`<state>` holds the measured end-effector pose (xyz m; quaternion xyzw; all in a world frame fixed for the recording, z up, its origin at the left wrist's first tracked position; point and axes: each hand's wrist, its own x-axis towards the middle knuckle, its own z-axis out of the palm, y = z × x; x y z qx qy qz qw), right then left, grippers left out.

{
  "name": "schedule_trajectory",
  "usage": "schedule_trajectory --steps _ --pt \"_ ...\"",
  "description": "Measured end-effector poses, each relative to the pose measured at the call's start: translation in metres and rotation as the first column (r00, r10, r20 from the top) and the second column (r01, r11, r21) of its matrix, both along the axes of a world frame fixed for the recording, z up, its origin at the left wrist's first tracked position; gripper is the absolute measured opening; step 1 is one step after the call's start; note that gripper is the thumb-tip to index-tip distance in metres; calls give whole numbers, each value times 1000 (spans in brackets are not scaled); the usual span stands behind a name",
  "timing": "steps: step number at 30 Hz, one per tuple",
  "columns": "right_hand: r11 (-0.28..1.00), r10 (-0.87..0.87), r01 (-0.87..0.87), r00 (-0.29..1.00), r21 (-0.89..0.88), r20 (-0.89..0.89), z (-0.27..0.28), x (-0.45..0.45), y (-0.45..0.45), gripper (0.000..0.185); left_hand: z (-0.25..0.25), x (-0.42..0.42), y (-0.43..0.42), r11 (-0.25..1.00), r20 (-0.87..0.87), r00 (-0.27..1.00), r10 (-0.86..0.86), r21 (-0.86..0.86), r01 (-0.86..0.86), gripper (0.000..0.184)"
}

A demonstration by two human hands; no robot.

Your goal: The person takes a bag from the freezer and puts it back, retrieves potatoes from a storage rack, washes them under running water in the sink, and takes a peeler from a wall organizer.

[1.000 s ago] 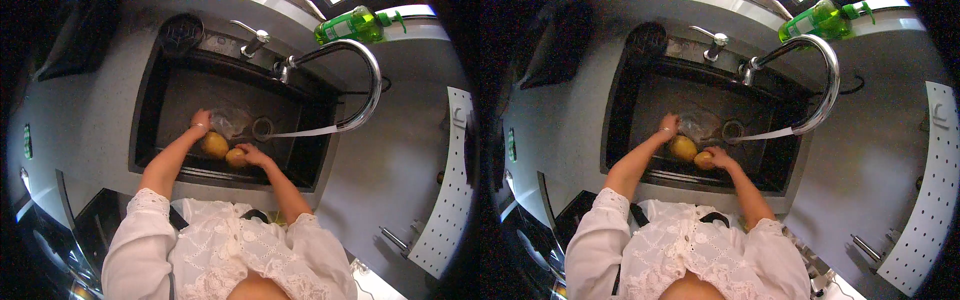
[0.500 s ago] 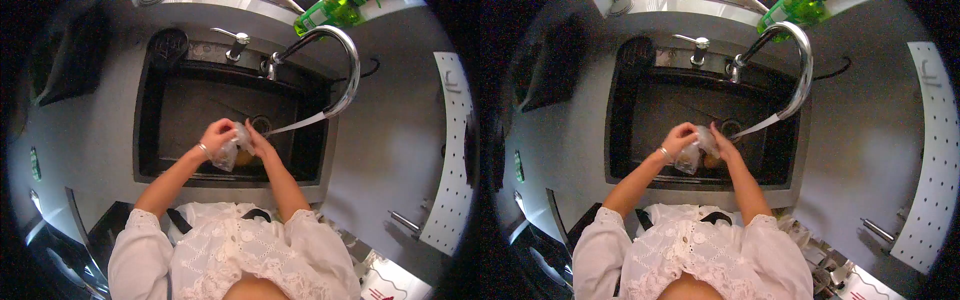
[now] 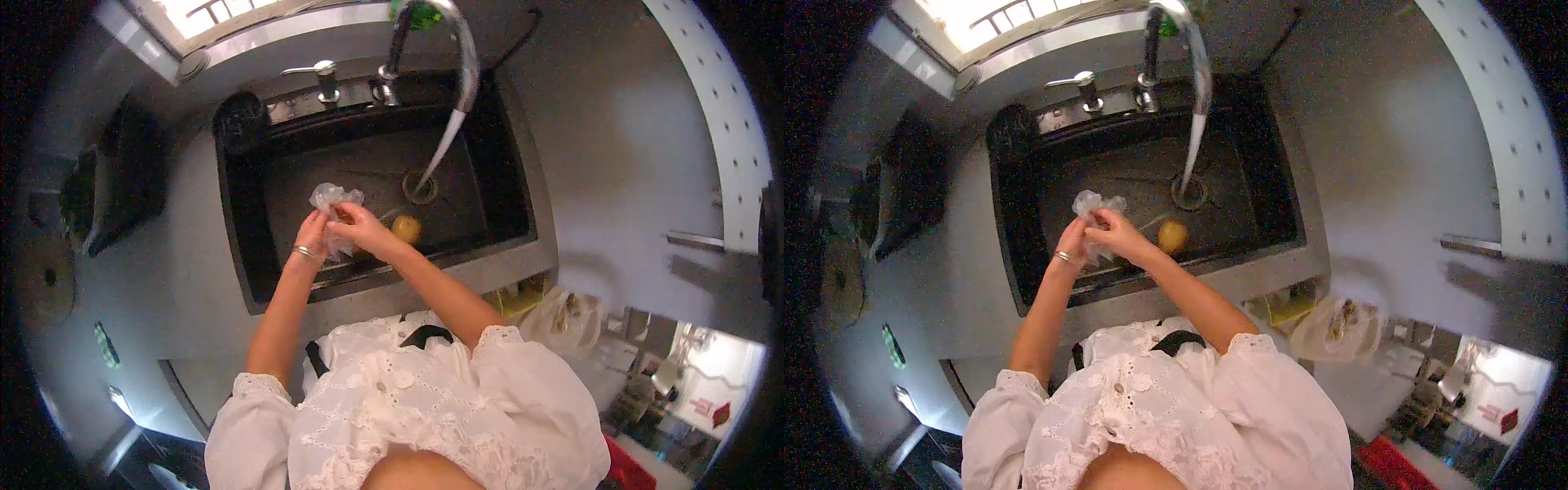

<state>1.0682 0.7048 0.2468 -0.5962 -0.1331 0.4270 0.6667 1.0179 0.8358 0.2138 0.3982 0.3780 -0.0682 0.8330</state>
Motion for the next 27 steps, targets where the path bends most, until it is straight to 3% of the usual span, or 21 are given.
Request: schedule_trajectory --steps 2,5,9,11,12,13,16,18,19,20,21,23,25,27 --pt "989 150 -150 988 3 23 4 4 -3 46 -22 -2 9 996 64 995 -72 -43 75 26" --pt "991 -72 82 992 102 -99 23 -11 -16 49 -34 -4 22 995 47 994 -97 3 97 26" --pt "932 -323 349 923 99 -209 37 -8 -45 58 -10 1 26 980 32 999 4 -198 2 27" --pt "933 -358 353 930 -67 -85 27 -10 -48 62 -5 -2 33 924 56 998 -16 -380 36 29" --pt "918 -373 366 928 -151 -22 30 -11 -49 65 -2 -3 31 926 37 999 -24 -377 37 29" --pt "934 -351 332 923 -135 -159 40 -16 -47 70 0 -5 28 927 17 999 -35 -372 38 30" --pt "949 -304 277 931 150 201 25 -31 -34 75 -3 -6 24 944 -41 997 -70 -324 53 34" --pt "968 -240 248 837 50 493 25 -40 -28 77 -10 -6 17 953 -84 991 -107 -292 78 37" --pt "959 -158 275 717 -66 679 31 -47 -27 74 -1 -7 9 984 -133 983 -126 -140 108 41" --pt "929 -37 322 574 -184 818 37 -56 -28 72 5 -9 -4 981 -63 979 -196 -20 195 38" --pt "917 -35 343 578 -204 815 46 -62 -31 54 9 -19 -10 946 8 947 -322 45 321 37" --pt "905 -111 394 583 -161 805 24 -59 -42 44 13 -21 -20 896 82 895 -438 -34 442 36" --pt "877 -216 470 568 -98 794 29 -57 -65 33 23 -16 -31 847 81 903 -421 -321 424 37" --pt "854 -411 520 669 5 620 18 -58 -104 34 64 -16 -47 780 55 868 -494 -413 471 39"
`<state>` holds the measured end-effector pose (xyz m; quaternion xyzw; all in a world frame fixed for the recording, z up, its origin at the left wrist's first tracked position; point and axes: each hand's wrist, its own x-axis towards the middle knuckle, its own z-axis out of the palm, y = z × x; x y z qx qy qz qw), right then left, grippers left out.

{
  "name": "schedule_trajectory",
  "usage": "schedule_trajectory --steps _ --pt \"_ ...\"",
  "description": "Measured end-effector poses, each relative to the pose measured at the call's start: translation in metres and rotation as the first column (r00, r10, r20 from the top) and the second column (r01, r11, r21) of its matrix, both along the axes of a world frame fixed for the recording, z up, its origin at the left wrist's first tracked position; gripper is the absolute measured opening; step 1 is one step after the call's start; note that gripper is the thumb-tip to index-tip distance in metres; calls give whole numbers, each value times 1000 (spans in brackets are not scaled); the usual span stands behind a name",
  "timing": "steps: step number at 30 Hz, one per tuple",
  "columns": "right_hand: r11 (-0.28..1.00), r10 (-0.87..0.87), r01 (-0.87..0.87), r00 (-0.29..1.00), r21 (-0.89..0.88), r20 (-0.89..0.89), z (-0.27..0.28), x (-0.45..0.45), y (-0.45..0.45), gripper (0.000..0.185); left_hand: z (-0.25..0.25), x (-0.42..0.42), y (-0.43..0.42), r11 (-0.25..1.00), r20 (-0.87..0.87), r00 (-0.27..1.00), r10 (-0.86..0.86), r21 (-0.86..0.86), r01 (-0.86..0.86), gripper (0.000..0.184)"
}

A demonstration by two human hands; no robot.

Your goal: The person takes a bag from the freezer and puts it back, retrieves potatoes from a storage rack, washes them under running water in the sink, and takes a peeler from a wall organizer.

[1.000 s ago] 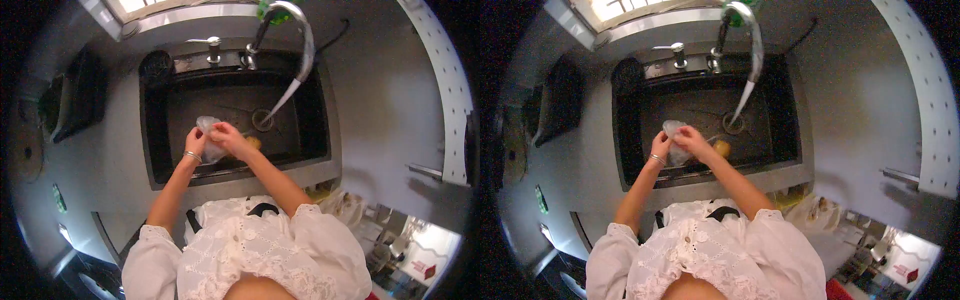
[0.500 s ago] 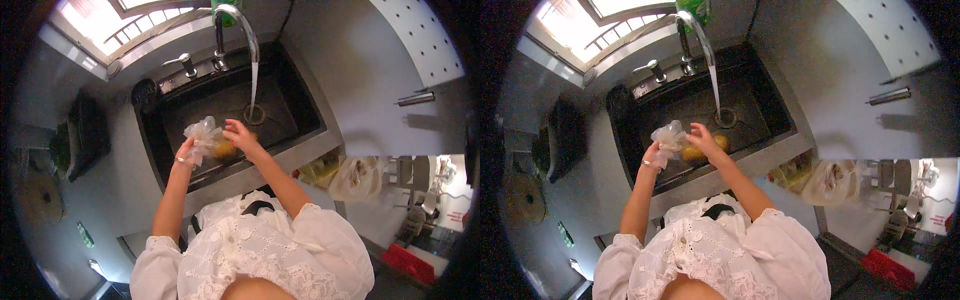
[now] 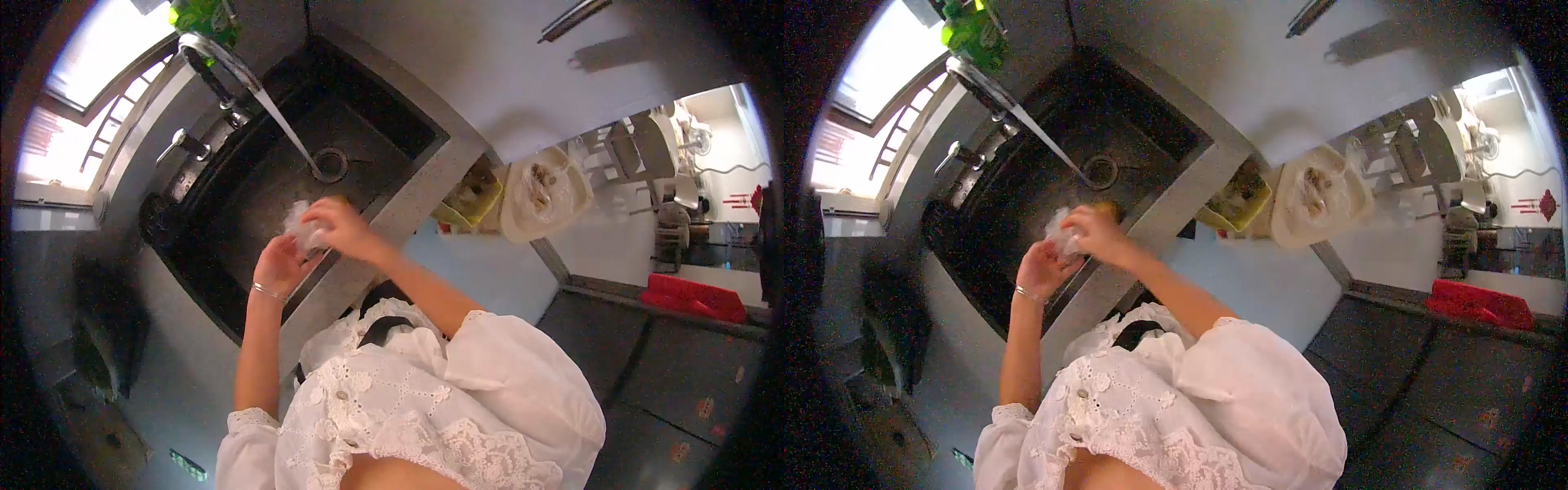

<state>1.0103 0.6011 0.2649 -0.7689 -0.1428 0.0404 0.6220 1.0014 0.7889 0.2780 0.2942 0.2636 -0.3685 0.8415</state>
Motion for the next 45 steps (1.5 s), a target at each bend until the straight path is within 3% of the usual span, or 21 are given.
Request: schedule_trajectory --steps 2,5,7,9,12,15,18,20,23,25,27,30,32,35,36,38,39,40,42,44,45 --pt "988 -88 110 978 108 -190 8 -7 -42 34 21 3 -14 990 24 993 -113 -80 115 47" --pt "897 -410 442 824 -9 -391 62 -37 -114 33 30 10 -34 978 215 955 -202 100 185 53" --pt "680 -635 730 633 68 -443 82 -57 -157 37 21 16 -31 976 199 966 -166 172 132 49" --pt "555 -816 830 557 59 -156 51 -78 -211 37 -12 21 -14 976 236 959 -156 187 113 53" --pt "428 -903 904 429 -22 42 7 -88 -250 41 4 17 -9 956 141 985 -104 288 59 51" --pt "578 -771 687 636 -441 -21 -28 -75 -236 40 -5 10 8 949 107 994 -36 315 1 48" --pt "332 -631 587 720 -738 289 -34 -63 -242 33 -8 5 27 905 76 997 5 424 -37 44" --pt "446 -655 648 706 -617 268 -35 -55 -255 27 -28 -1 43 838 95 995 -7 544 -46 39" --pt "624 -656 658 734 -421 176 -24 -27 -243 19 -76 -8 58 561 140 931 -338 824 79 42" --pt "730 -601 596 793 -335 104 2 -3 -215 16 -125 -15 57 209 163 738 -655 977 -31 51" --pt "818 -507 500 860 -286 54 28 24 -168 15 -104 -4 29 -67 -44 550 -834 997 -22 61" --pt "966 -230 257 904 29 -360 36 62 -96 16 -161 -1 13 -219 -123 418 -900 957 -189 60" --pt "941 -29 215 822 263 -569 29 86 -54 17 -204 4 6 -371 -258 340 -904 869 -328 56" --pt "942 83 154 752 297 -654 14 124 -8 19 -215 22 10 -321 -239 286 -928 902 -288 51" --pt "939 117 138 732 314 -671 11 136 2 19 -217 28 11 -319 -240 312 -919 919 -233 59" --pt "931 183 110 687 349 -703 4 156 20 19 -174 49 18 -147 -160 496 -854 987 65 66" --pt "940 194 77 681 333 -706 -2 165 25 20 -160 60 20 -29 -140 583 -800 980 196 70" --pt "947 204 51 665 317 -718 -17 175 31 20 -171 71 23 265 45 743 -668 947 182 73" --pt "979 130 32 669 203 -732 -34 180 42 25 -188 79 24 731 264 942 -209 682 -29 78" --pt "996 -12 -30 893 -85 -451 -56 170 46 28 -107 96 15 907 136 991 -3 418 -55 68" --pt "974 -46 -16 963 -227 -264 -62 162 45 29 -102 102 5 980 104 992 73 175 -90 66"
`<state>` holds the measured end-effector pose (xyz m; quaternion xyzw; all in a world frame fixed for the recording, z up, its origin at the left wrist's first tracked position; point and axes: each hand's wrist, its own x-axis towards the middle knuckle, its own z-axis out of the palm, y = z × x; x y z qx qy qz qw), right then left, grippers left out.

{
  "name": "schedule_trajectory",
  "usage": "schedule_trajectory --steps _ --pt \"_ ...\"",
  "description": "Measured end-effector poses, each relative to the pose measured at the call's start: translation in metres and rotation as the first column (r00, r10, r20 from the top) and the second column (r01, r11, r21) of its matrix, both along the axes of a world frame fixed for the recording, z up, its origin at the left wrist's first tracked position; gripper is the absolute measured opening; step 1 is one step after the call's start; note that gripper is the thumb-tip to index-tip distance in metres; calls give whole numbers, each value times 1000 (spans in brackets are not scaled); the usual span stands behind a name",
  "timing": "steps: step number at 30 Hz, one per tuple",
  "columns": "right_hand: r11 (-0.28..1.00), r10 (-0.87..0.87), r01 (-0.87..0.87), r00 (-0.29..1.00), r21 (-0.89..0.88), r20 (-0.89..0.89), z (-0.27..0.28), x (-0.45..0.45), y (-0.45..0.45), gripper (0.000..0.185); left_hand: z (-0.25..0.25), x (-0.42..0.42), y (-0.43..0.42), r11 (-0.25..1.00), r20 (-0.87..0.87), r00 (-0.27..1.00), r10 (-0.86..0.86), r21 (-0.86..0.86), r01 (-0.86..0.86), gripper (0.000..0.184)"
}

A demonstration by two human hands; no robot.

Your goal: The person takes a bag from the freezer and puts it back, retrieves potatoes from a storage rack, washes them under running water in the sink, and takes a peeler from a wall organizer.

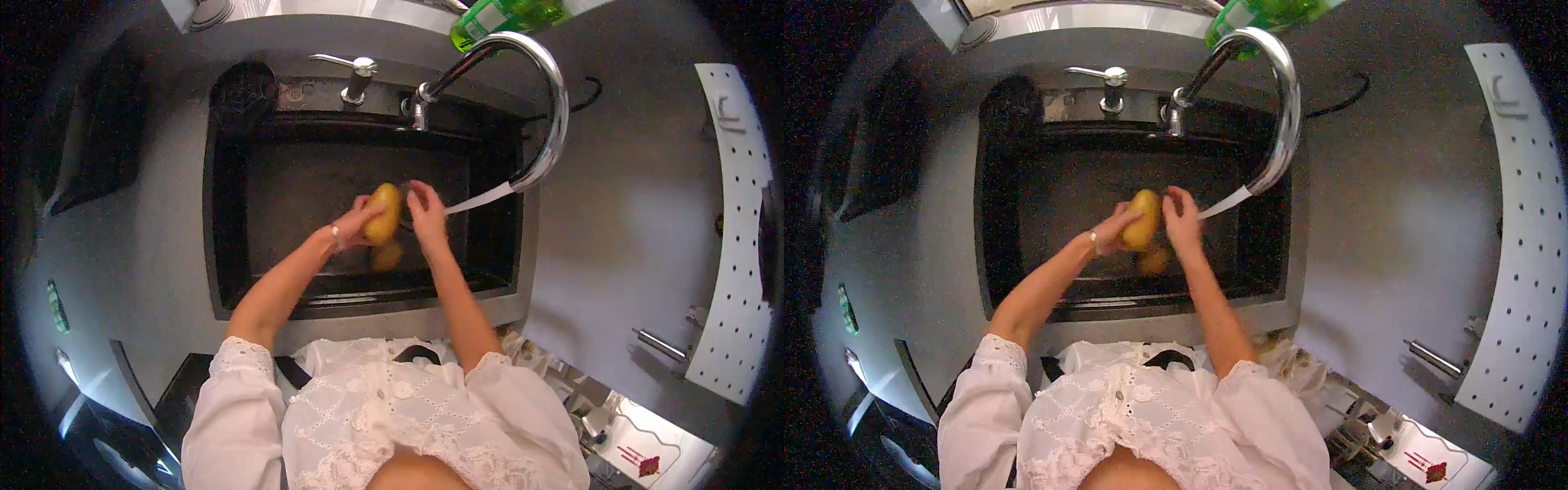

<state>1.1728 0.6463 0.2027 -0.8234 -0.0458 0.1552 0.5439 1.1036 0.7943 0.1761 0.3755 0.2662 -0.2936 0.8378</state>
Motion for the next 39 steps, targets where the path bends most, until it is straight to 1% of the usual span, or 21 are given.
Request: schedule_trajectory --steps 2,4,10,11,14,17,18,19,20,21,23,24,25,28,30,31,33,34,37,38,39 --pt "980 177 -131 920 -151 350 -6 -17 -4 53 5 13 -16 867 -46 997 69 -491 -83 64" --pt "828 333 -65 857 -557 394 29 -29 6 70 -19 23 -45 817 -47 991 128 -561 -132 63" --pt "928 261 -190 946 -322 192 24 3 -29 82 -11 22 -70 780 -161 986 48 -611 -138 62" --pt "993 -20 41 983 114 -181 26 3 -26 76 -14 23 -70 763 -162 986 27 -634 -125 62" --pt "989 -22 73 933 129 -359 22 7 -34 56 -5 19 -63 769 -87 995 -51 -639 -16 63" --pt "903 -271 403 804 150 -530 15 11 -32 36 -5 11 -61 838 50 992 -116 -532 124 63" --pt "851 -329 497 754 167 -568 18 9 -29 34 -6 7 -65 952 163 986 -14 -300 63 62" --pt "873 -173 421 740 246 -650 7 13 -35 37 -10 5 -72 997 296 954 58 -59 -42 62" --pt "890 -135 384 736 245 -664 -3 13 -42 37 -15 3 -76 970 429 899 89 169 -177 63" --pt "906 -101 349 728 240 -678 7 8 -39 38 -24 4 -71 915 547 834 -73 370 -162 72" --pt "937 -89 296 715 184 -694 48 -6 -28 35 4 2 -56 629 528 775 -348 744 -224 77" --pt "930 -87 303 731 207 -677 45 -12 -33 37 14 1 -50 427 463 749 -474 865 -264 79" --pt "923 -83 307 748 233 -658 36 -15 -38 39 2 2 -49 558 512 777 -367 789 -257 92" --pt "874 -74 324 825 362 -561 24 -20 -42 41 -3 -4 -54 677 463 883 -78 675 -294 98" --pt "858 -75 305 871 414 -486 24 -28 -43 42 12 -8 -54 948 239 941 239 154 -280 100" --pt "864 -72 280 892 420 -446 26 -30 -41 43 18 -7 -53 939 64 944 325 -145 -313 101" --pt "955 -40 112 965 273 -258 36 -32 -41 45 11 -8 -54 947 154 944 291 -186 -262 92" --pt "996 24 -14 993 92 -115 43 -30 -42 46 4 -7 -55 950 199 941 275 -205 -234 87" --pt "901 266 -169 943 -400 200 47 -31 -32 50 -12 -4 -59 918 575 814 83 274 -287 80" --pt "827 352 -164 897 -538 268 45 -32 -27 51 -15 -6 -61 889 568 822 36 357 -286 79" --pt "853 314 -159 917 -497 246 39 -30 -29 60 -5 -7 -62 853 559 829 -10 437 -284 78"
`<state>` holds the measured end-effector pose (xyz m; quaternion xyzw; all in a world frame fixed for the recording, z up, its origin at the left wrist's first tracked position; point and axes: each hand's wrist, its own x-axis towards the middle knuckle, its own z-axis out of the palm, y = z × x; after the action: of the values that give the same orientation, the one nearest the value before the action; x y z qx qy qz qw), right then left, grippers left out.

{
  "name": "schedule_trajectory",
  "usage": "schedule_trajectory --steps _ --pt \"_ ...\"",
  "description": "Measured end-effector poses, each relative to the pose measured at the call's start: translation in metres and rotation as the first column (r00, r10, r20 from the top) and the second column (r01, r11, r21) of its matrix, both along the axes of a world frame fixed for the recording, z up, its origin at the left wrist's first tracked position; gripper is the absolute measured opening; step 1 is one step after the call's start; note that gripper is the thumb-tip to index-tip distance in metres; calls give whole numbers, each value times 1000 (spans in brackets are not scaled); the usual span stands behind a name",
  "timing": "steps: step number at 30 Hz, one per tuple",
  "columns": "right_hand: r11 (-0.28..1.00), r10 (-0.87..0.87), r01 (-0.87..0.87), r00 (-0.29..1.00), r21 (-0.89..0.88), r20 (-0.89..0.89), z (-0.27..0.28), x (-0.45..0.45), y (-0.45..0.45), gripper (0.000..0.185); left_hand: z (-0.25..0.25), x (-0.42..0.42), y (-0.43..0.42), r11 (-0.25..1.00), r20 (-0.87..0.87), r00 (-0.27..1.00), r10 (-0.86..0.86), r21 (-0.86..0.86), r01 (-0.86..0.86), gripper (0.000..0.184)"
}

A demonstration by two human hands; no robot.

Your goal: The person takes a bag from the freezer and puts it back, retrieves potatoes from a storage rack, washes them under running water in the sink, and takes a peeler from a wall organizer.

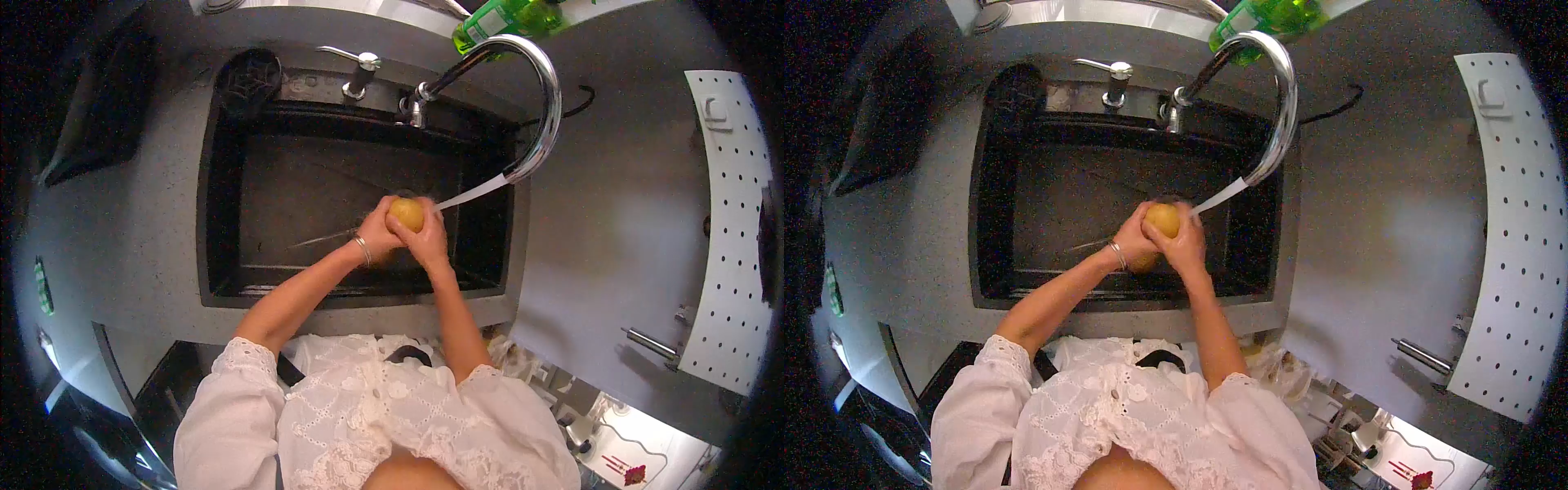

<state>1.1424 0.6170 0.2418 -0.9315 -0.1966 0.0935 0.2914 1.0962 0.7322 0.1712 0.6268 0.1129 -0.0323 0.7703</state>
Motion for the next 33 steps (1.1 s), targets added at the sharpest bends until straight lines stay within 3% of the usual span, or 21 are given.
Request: schedule_trajectory --steps 3,6,9,10,13,17,23,25,26,28,32,33 --pt "968 -141 168 979 186 -150 -23 3 -1 50 22 3 6 988 -15 1000 25 151 -22 80" --pt "799 -330 532 777 279 -536 -51 18 -10 43 33 -5 7 970 0 1000 29 241 -29 78" --pt "913 -170 318 865 255 -472 -26 21 -11 38 48 -3 10 952 -41 999 13 305 0 74" --pt "930 -12 121 954 348 -299 -16 14 -5 36 51 -2 10 948 -69 998 2 318 20 72" --pt "972 87 -81 996 222 -17 5 1 8 33 30 4 0 952 6 999 33 304 -33 69" --pt "918 78 -17 987 397 -139 -16 8 -1 32 41 -1 7 909 12 999 44 414 -45 67" --pt "935 59 54 950 350 -305 -20 20 -16 34 45 -5 12 897 -11 999 34 441 -26 66" --pt "961 53 -13 989 275 -137 0 7 0 31 56 -2 14 907 -85 996 1 421 35 67" --pt "972 54 -41 997 232 -49 6 2 8 30 51 -2 13 886 -25 1000 6 464 6 67" --pt "968 -31 55 994 246 -103 -5 1 10 28 39 -2 12 838 97 995 9 543 -61 67" --pt "907 -142 243 945 344 -293 -46 9 11 28 37 -6 19 832 49 999 1 554 -28 69" --pt "848 -170 370 869 380 -465 -44 11 13 27 37 -8 24 824 49 999 -23 566 -9 69"
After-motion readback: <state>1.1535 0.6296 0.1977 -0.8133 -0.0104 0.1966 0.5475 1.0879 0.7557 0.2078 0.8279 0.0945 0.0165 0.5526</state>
